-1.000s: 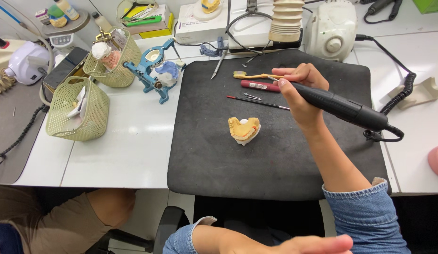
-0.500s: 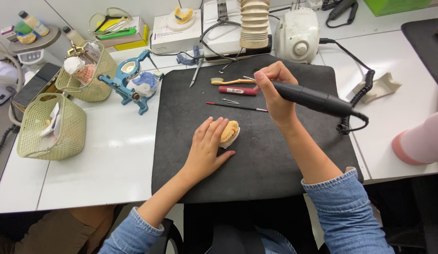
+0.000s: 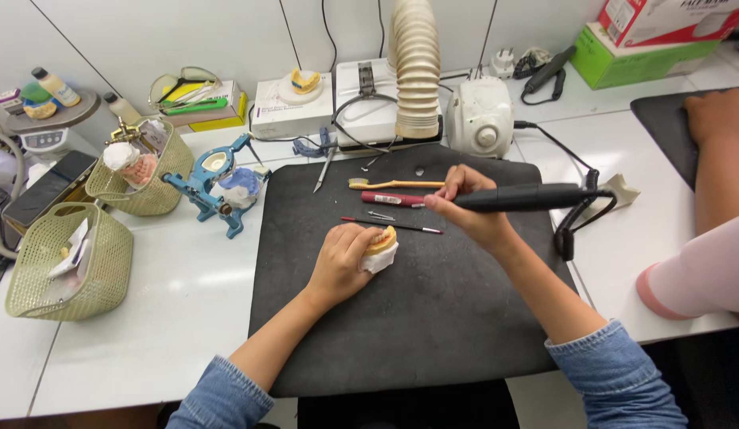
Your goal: The person uses a rotary handpiece to grind and shape a single artificial tooth, then fits it into a denture mold. They repeat this process with a second tooth, using a toothbrush to clean the denture between adjustments.
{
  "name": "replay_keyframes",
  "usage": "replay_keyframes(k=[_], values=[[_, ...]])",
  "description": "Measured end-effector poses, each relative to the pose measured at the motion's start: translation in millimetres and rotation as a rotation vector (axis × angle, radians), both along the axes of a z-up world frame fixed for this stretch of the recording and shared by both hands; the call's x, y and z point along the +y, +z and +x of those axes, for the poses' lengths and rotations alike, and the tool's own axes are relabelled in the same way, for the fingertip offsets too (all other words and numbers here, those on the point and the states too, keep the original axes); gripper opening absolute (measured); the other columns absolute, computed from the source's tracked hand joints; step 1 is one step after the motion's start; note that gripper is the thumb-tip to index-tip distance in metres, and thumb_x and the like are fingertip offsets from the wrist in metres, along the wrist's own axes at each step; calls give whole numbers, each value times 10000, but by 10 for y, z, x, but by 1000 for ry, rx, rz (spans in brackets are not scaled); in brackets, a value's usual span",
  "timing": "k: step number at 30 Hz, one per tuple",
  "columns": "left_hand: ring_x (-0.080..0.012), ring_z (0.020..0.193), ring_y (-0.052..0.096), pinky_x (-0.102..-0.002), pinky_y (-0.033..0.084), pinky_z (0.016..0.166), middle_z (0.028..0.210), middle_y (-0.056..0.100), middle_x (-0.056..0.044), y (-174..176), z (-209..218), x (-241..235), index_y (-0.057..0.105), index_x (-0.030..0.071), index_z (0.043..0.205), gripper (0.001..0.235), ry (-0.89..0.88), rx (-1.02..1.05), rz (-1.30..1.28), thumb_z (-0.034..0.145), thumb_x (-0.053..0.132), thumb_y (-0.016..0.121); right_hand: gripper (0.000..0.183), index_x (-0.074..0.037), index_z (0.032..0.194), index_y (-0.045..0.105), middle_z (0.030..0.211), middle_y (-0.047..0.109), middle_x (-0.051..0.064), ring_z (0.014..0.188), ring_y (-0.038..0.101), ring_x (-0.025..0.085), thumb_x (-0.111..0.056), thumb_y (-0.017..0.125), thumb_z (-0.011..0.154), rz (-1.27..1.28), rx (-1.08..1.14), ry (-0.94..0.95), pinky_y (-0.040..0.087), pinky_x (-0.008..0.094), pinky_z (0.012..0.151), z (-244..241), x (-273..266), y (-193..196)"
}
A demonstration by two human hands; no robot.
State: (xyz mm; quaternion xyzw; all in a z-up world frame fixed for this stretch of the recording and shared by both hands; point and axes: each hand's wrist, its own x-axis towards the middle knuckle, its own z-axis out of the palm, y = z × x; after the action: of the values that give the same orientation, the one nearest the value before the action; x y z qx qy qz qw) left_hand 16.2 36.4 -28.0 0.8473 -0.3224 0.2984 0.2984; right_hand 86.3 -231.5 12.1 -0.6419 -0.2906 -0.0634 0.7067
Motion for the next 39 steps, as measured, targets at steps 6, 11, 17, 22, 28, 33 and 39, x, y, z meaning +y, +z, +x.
replay_keyframes(k=[6,11,17,22,28,33,39], values=[[-297,1095,661,-405,546,932,1145,673,-97,90,-71,51,582,74,1225,639,-28,72,-180,664,30,884,308,-110,757,519,827,567,-12,674,576,14,-51,796,878,-109,109,14,512,171,585,25,-32,-322],[-284,1171,651,-374,578,968,1264,601,-120,12,-66,49,566,62,1261,668,-24,148,-276,671,-18,868,345,-106,695,503,711,544,-5,484,467,20,-112,760,924,-138,193,-10,396,182,412,-9,23,-401],[-282,1206,626,-374,563,1007,1282,572,-114,-32,-53,65,531,76,1285,676,-44,157,-284,709,-2,875,360,-124,689,485,653,518,-19,449,442,22,-106,716,964,-46,97,-73,370,192,389,-35,-93,-208],[-322,1275,586,-402,531,1059,1317,555,-146,-57,-57,49,487,55,1296,671,-120,184,-216,714,-36,811,377,-142,650,463,600,541,-2,382,375,29,-145,697,945,248,350,-265,297,189,324,-49,-308,170],[-403,1309,509,-445,488,1018,1386,498,-215,15,-151,120,392,42,1264,774,-132,262,-13,673,137,884,337,-141,663,508,555,524,-14,372,375,43,-208,718,919,5,363,-361,281,207,319,-300,-566,448],[-406,1352,482,-484,429,1068,1417,513,-211,128,-449,175,455,34,1238,692,-159,240,119,725,237,875,289,-134,808,566,624,494,-61,525,533,44,-329,722,952,-248,231,-159,465,205,489,-358,-666,384],[-360,1369,494,-529,373,1121,1406,554,-158,582,-556,113,566,66,1207,499,-129,102,231,775,207,772,279,-132,882,568,649,527,-34,522,565,60,-374,692,942,-119,410,-165,400,210,413,-20,-250,119]])
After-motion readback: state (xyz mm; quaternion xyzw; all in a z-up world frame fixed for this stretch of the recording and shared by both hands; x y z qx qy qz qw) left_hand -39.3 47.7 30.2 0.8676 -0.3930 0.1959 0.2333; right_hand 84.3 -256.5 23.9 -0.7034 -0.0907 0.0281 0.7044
